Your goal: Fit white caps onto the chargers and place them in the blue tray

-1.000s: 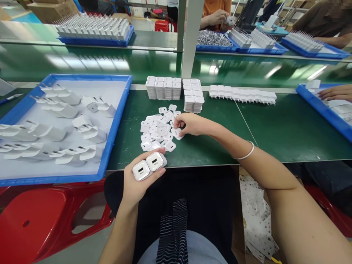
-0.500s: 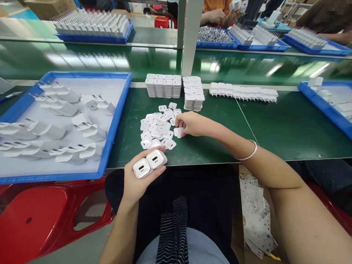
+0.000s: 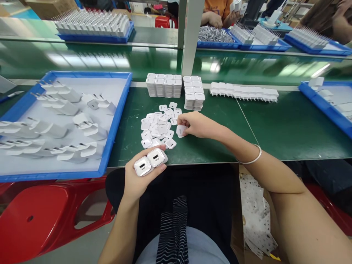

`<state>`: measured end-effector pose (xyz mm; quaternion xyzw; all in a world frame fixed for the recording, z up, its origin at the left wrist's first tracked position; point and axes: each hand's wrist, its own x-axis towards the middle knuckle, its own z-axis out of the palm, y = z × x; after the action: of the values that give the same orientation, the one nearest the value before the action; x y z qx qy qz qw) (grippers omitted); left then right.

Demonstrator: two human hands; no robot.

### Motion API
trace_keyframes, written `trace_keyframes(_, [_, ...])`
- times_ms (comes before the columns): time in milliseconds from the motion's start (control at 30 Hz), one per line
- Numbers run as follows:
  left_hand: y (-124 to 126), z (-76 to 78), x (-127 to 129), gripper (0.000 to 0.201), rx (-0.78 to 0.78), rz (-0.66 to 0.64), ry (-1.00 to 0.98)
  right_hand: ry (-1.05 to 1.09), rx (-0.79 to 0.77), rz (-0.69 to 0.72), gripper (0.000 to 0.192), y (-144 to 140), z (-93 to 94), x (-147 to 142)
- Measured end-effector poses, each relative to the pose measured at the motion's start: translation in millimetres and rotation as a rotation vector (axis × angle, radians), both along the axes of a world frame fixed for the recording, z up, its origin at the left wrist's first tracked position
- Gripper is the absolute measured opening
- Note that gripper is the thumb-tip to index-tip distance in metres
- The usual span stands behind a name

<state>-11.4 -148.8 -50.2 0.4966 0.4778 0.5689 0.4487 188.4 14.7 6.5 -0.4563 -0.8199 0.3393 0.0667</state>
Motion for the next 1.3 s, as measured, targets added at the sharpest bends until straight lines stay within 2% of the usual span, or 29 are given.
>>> trace_keyframes(100, [1.7, 0.5, -1.8, 0.042, 0.057, -0.006, 0.047, 0.244, -0.101, -0.082, 0.009, -15.2, 1.8, 4.2])
trace_keyframes(167, [1.9, 0.7, -1.9, 0.044, 0.073, -0.023, 0.052, 0.435, -0.15, -0.154, 0.013, -31.5, 0.0, 4.2])
trace_keyframes(267, [0.5, 1.2, 2.3, 0.045, 0.05, -0.101, -0.045, 0.687, -0.203, -0.291, 0.023, -61.2, -8.6, -1.5])
trace_keyframes(367, [-1.3, 2.2, 11.6, 0.044, 0.013, -0.166, -0.127, 0.836, -0.267, -0.391, 0.023, -87.6, -21.0, -11.4])
trace_keyframes(500, [-1.8, 3.0, 24.2, 0.045, -0.093, -0.108, -0.208, 0.853, -0.193, -0.48, 0.017, -106.5, -30.7, -22.1])
trace_keyframes(633, [-1.5, 3.2, 28.4, 0.043, -0.104, -0.055, -0.241, 0.664, 0.018, -0.47, 0.024, -110.5, -29.5, -19.9])
trace_keyframes(800, [-2.7, 5.1, 25.6, 0.042, 0.012, 0.065, -0.015, 0.595, 0.098, -0.517, 0.028, -115.3, -26.1, -1.1])
trace_keyframes(867, [-2.6, 4.6, 25.2, 0.042, 0.089, 0.126, 0.105, 0.651, 0.063, -0.563, 0.028, -122.0, -23.7, 4.1])
trace_keyframes(1000, [-1.5, 1.0, 26.0, 0.044, 0.249, 0.204, 0.303, 0.814, -0.145, -0.593, 0.028, -141.4, -18.0, 1.1])
trace_keyframes(1133, [-1.3, 0.0, 26.3, 0.045, 0.318, 0.197, 0.417, 0.91, -0.322, -0.584, 0.026, -152.5, -17.5, -10.8])
trace_keyframes(1300, [-0.5, -0.8, 25.0, 0.043, 0.403, 0.184, 0.478, 0.979, -0.411, -0.573, 0.027, -151.1, -20.0, -18.3])
